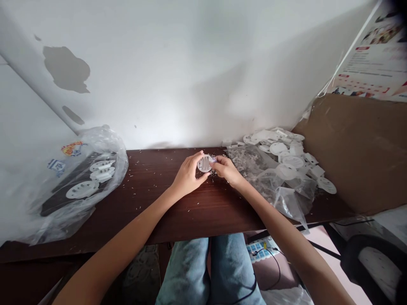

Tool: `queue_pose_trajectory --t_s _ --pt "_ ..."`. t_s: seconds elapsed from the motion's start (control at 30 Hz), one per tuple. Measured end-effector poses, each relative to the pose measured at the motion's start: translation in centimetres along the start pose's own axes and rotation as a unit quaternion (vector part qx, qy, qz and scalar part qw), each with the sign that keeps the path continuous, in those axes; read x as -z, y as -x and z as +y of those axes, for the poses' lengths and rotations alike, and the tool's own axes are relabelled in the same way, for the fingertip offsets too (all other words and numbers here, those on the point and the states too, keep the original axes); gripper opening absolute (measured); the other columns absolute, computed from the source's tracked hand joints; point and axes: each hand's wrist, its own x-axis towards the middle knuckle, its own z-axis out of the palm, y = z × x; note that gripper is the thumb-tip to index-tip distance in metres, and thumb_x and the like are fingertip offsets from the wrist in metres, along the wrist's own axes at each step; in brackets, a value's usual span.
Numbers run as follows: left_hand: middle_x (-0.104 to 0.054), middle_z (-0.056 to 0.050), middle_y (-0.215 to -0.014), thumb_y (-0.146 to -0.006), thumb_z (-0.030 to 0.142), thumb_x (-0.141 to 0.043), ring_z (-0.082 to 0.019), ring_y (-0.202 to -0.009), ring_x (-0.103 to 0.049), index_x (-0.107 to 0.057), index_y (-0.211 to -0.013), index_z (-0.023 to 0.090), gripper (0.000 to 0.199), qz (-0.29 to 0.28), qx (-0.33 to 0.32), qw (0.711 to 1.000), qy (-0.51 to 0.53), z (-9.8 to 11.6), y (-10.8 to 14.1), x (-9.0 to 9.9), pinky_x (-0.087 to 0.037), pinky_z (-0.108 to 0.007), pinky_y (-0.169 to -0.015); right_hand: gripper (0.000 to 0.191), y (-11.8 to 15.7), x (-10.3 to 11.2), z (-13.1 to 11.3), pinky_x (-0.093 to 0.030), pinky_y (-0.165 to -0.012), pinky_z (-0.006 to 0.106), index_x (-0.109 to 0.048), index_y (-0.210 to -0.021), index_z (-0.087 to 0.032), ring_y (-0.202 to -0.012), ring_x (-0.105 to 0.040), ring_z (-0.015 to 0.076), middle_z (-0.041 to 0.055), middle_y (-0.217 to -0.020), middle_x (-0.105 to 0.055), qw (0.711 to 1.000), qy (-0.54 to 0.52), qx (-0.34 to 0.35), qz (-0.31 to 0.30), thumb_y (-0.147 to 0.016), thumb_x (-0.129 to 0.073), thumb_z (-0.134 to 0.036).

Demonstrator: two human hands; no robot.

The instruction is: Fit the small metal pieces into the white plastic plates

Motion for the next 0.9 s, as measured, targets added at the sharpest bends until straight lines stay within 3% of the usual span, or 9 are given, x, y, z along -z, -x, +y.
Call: queue_pose_trajectory --t_s 0.1,0.17,0.3,0.47,0.53,0.63,0.73,0.8,0.9 --pt "-0.063 -0.016 -0.149 -0.091 0.030 -0.079 -0.034 -0.139 -0.060 -0.042 -0.157 0.025 0.076 0.011 0.017 1.000 -0.002 0.3 0.1 0.0 -0.051 -0.057 -0.118 0.030 -0.3 0.3 0.3 -0.025 -0.051 0.028 -0.057 -0.080 -0.024 -0.052 -0.033 0.0111 -0.0067 -0.061 -0.043 1.000 0.020 0.008 -0.009 -0.079 -0.071 -0.051" --pt "-0.064 -0.015 -0.146 -0.090 0.030 -0.080 -0.034 -0.136 -0.061 -0.041 -0.156 0.026 0.077 0.016 0.012 1.000 -0.012 0.5 0.0 0.1 -0.052 -0.056 -0.116 0.027 -0.4 0.5 0.4 -0.034 -0.057 0.028 -0.060 -0.082 -0.023 -0.060 -0.044 0.0138 -0.0037 -0.068 -0.052 0.996 0.073 0.052 0.001 -0.083 -0.068 -0.048" --pt "-0.063 -0.018 -0.145 -0.090 0.027 -0.079 -0.036 -0.136 -0.060 -0.038 -0.157 0.024 0.079 0.016 -0.015 0.998 -0.067 0.3 -0.2 1.0 -0.052 -0.057 -0.115 0.024 -0.4 0.7 0.5 -0.046 -0.077 0.032 -0.063 -0.092 -0.021 -0.081 -0.060 0.0195 0.0023 -0.088 -0.067 0.959 0.236 0.137 0.070 -0.092 -0.060 -0.045" --pt "-0.063 -0.019 -0.146 -0.085 0.028 -0.081 -0.043 -0.136 -0.059 -0.046 -0.152 0.025 0.076 -0.033 0.009 0.980 -0.196 -1.8 0.3 6.2 -0.039 -0.071 -0.121 0.026 0.2 0.2 0.5 -0.048 -0.080 0.035 -0.064 -0.114 -0.019 -0.093 -0.068 0.0251 0.0118 -0.113 -0.071 0.875 0.443 0.160 0.112 -0.103 -0.051 -0.039" --pt "-0.067 -0.017 -0.139 -0.082 0.039 -0.084 -0.044 -0.132 -0.061 -0.053 -0.144 0.025 0.070 -0.035 0.064 0.969 -0.237 -3.0 0.9 9.5 -0.043 -0.069 -0.116 0.026 0.5 -0.1 0.4 -0.048 -0.076 0.035 -0.064 -0.118 -0.021 -0.091 -0.069 0.0255 0.0112 -0.116 -0.071 0.846 0.499 0.164 0.092 -0.106 -0.050 -0.040" --pt "-0.069 -0.012 -0.135 -0.076 0.061 -0.084 -0.041 -0.124 -0.064 -0.058 -0.129 0.024 0.070 -0.051 0.181 0.944 -0.271 -4.5 1.8 15.0 -0.052 -0.061 -0.108 0.026 0.8 -0.4 0.4 -0.048 -0.072 0.034 -0.063 -0.119 -0.023 -0.089 -0.070 0.0253 0.0103 -0.115 -0.071 0.828 0.532 0.165 0.071 -0.108 -0.048 -0.040" --pt "-0.071 -0.005 -0.130 -0.080 0.078 -0.073 -0.034 -0.121 -0.067 -0.056 -0.128 0.025 0.073 -0.059 0.365 0.887 -0.275 -5.9 2.8 19.8 -0.053 -0.054 -0.107 0.027 0.8 -0.5 0.4 -0.047 -0.071 0.033 -0.063 -0.119 -0.022 -0.090 -0.070 0.0252 0.0113 -0.119 -0.071 0.823 0.542 0.158 0.062 -0.108 -0.047 -0.040" --pt "-0.072 -0.004 -0.129 -0.085 0.085 -0.060 -0.031 -0.115 -0.069 -0.057 -0.132 0.025 0.076 -0.067 0.481 0.837 -0.253 -6.8 3.4 22.2 -0.053 -0.049 -0.104 0.028 0.9 -0.6 0.4 -0.047 -0.070 0.033 -0.063 -0.121 -0.022 -0.090 -0.070 0.0245 0.0112 -0.121 -0.071 0.821 0.549 0.151 0.055 -0.108 -0.046 -0.041" --pt "-0.067 -0.014 -0.140 -0.091 0.081 -0.052 -0.034 -0.121 -0.067 -0.052 -0.145 0.019 0.082 -0.123 0.524 0.799 -0.269 -8.3 4.1 24.2 -0.050 -0.045 -0.105 0.029 1.1 -0.7 0.4 -0.045 -0.069 0.032 -0.062 -0.122 -0.022 -0.090 -0.070 0.0232 0.0096 -0.122 -0.071 0.815 0.559 0.142 0.047 -0.109 -0.045 -0.042"
